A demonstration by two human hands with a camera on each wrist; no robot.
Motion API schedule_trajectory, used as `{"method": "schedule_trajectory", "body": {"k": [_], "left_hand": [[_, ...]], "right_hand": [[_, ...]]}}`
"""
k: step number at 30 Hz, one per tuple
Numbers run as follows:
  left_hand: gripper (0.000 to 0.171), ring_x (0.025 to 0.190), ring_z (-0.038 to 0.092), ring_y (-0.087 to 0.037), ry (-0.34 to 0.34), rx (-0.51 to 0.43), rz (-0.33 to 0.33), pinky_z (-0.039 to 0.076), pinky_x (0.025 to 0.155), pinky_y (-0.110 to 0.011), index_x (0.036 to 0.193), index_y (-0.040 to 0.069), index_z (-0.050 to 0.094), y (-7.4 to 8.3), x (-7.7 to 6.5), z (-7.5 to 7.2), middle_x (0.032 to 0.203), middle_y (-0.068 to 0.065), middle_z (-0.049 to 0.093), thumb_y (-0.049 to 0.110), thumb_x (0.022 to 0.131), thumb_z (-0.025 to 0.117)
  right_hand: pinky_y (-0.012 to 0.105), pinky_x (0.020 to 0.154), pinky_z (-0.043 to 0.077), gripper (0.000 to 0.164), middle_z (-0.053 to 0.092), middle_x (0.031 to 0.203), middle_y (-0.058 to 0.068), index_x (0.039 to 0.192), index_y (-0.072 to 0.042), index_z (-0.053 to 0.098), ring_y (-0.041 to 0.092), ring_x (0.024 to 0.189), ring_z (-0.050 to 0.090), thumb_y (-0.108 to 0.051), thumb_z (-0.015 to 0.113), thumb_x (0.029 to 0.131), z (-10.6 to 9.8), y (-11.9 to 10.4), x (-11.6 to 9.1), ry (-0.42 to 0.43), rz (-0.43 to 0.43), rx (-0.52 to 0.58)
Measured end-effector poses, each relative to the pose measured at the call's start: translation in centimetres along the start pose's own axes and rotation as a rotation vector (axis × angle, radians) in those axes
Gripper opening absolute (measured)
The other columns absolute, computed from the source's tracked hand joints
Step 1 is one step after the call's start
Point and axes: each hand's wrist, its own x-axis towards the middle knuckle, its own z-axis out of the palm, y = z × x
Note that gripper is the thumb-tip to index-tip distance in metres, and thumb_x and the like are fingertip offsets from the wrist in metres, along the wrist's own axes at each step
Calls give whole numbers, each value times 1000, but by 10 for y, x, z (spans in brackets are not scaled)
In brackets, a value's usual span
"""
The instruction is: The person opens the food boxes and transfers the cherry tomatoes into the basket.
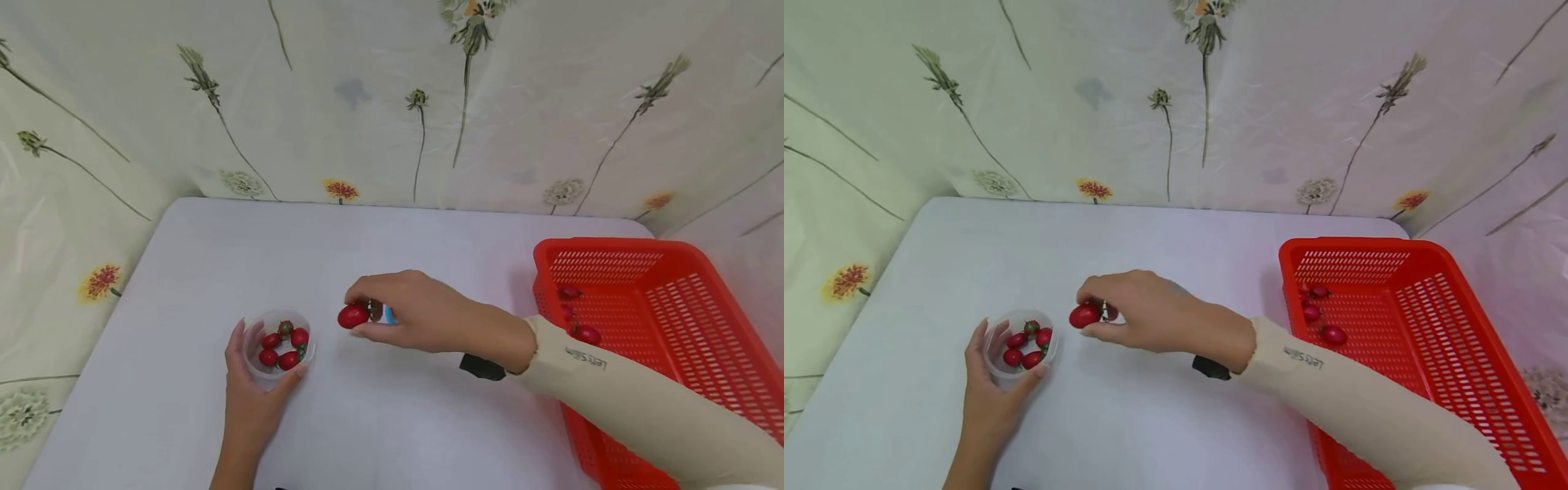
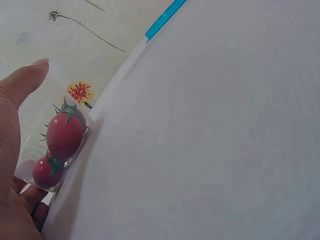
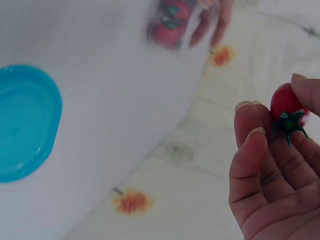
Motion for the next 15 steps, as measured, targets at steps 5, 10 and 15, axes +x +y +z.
{"method": "schedule_trajectory", "body": {"k": [5, 10, 15], "left_hand": [[114, 151, 33, -16, -5, -7, -7, 27, 120, -66, 166, 29, 17, -2, 0, 1, 162, 10, 40, 25, 81, 93], [114, 151, 32, -15, -2, -11, -8, 25, 120, -66, 166, 29, 17, -3, -1, 1, 162, 10, 40, 28, 81, 93], [114, 152, 32, -15, 2, -13, -5, 24, 121, -66, 166, 29, 18, -2, 0, 2, 162, 9, 40, 28, 81, 93]], "right_hand": [[30, 73, 59, 37, 68, 109, -12, 123, -16, 67, 9, 95, 64, -20, 85, 91, -28, 10, -37, 132, 49, 54], [29, 69, 60, 46, 68, 113, -11, 125, -21, 66, 10, 96, 63, -19, 90, 85, -45, 20, -72, 235, 178, 6], [29, 63, 59, 43, 71, 111, -9, 124, -23, 69, 14, 89, 64, -26, 89, 86, -56, 28, -107, 291, 324, -63]]}}
